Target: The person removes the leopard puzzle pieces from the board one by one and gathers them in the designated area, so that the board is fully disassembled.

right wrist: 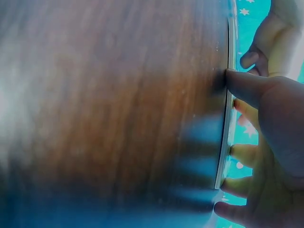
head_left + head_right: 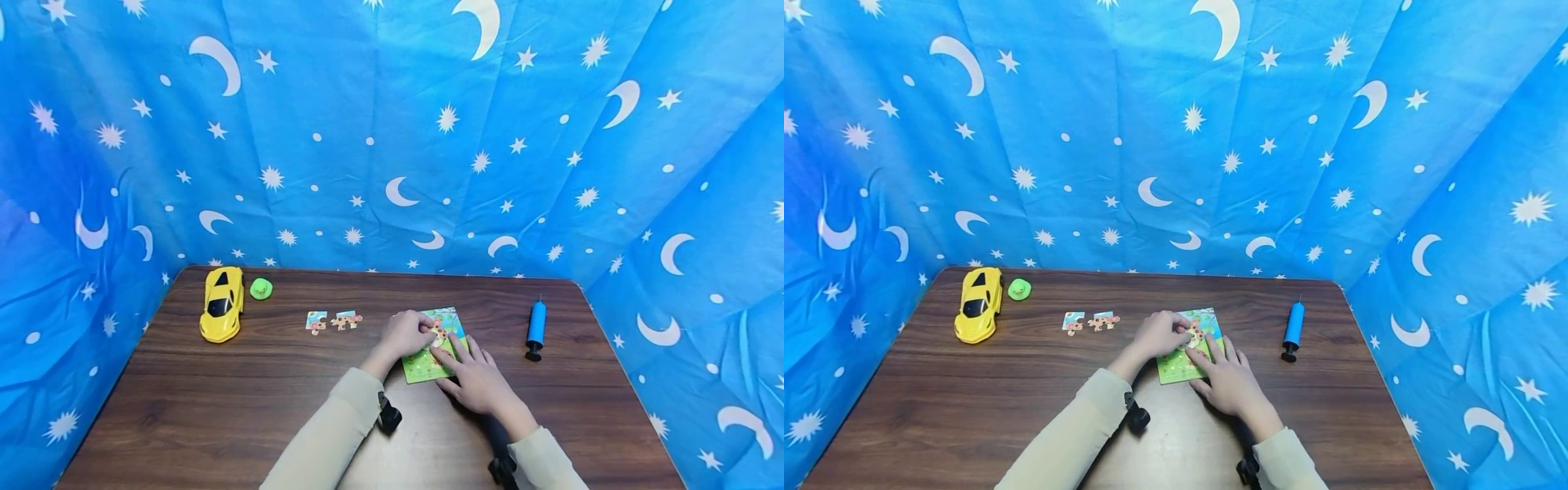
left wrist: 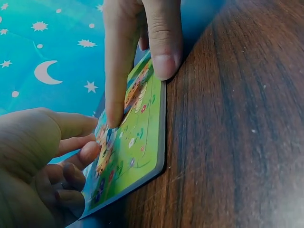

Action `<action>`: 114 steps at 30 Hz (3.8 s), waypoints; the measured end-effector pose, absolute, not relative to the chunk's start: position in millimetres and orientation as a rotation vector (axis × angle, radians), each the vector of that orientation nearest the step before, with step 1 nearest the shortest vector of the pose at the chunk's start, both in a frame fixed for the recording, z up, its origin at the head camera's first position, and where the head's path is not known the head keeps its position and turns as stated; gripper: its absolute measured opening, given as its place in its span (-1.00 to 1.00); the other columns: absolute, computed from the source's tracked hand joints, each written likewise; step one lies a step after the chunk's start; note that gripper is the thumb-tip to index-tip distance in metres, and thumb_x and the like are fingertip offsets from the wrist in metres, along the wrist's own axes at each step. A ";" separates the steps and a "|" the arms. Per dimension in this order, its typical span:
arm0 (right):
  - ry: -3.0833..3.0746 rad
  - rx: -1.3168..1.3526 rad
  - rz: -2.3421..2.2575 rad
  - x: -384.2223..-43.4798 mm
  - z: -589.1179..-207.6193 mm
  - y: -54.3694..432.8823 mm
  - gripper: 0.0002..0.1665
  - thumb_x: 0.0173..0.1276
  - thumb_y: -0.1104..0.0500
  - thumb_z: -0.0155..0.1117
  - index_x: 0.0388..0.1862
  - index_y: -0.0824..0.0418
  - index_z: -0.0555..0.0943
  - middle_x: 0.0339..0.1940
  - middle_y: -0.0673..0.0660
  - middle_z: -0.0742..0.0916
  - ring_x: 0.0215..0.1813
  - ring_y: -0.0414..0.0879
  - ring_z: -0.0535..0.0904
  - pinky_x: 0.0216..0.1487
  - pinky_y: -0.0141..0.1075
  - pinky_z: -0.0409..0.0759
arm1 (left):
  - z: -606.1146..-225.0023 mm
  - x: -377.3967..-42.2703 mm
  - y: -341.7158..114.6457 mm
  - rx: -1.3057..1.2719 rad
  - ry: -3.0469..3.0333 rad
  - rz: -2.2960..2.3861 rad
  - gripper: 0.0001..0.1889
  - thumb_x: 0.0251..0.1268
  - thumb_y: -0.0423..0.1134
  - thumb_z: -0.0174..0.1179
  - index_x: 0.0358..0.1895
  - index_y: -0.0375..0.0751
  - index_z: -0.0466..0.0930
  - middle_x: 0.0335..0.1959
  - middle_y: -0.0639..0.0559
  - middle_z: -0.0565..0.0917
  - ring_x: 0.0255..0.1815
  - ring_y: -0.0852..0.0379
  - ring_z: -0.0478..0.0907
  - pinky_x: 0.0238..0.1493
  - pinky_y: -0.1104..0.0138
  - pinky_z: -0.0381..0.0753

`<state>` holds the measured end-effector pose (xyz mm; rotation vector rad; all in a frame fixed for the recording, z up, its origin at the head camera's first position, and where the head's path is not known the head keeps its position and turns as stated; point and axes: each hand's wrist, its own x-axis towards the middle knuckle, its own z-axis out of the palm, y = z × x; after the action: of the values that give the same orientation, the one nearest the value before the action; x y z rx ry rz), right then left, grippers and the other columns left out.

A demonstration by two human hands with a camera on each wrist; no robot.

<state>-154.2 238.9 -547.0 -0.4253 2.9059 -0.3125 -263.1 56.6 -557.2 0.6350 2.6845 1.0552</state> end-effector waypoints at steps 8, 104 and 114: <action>2.903 -0.405 -0.295 -154.3 -547.6 234.7 -0.28 0.58 -0.21 0.18 0.64 -0.16 0.32 0.68 0.27 0.19 0.60 0.49 0.05 0.36 0.43 0.22 | -560.6 -266.9 64.4 0.603 2.692 1.015 -0.68 0.40 -0.08 0.32 0.17 0.05 0.76 -0.49 0.29 0.58 -0.57 0.25 0.42 -0.45 0.33 0.36; 2.938 -0.322 -0.295 -145.8 -546.4 217.2 -0.31 0.59 -0.15 0.19 0.62 -0.08 0.36 0.63 0.41 0.22 0.58 0.55 0.03 0.40 0.36 0.24 | -550.7 -269.4 -49.7 0.199 2.872 1.206 -0.95 0.33 -0.12 0.40 -0.27 0.06 0.83 -0.40 0.27 0.76 -0.39 0.25 0.65 -0.29 0.18 0.57; 2.925 -0.312 -0.304 -146.3 -547.4 217.5 -0.31 0.59 -0.15 0.19 0.62 -0.08 0.35 0.64 0.40 0.21 0.58 0.55 0.02 0.41 0.36 0.22 | -553.3 -271.1 -54.0 0.246 2.845 1.162 -0.93 0.38 -0.15 0.37 -0.24 0.03 0.83 -0.39 0.25 0.74 -0.39 0.26 0.63 -0.25 0.18 0.60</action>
<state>-146.3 217.5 -547.4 -0.3118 2.9253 -0.3039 -271.1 -54.0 -553.3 0.2462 2.8452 1.1622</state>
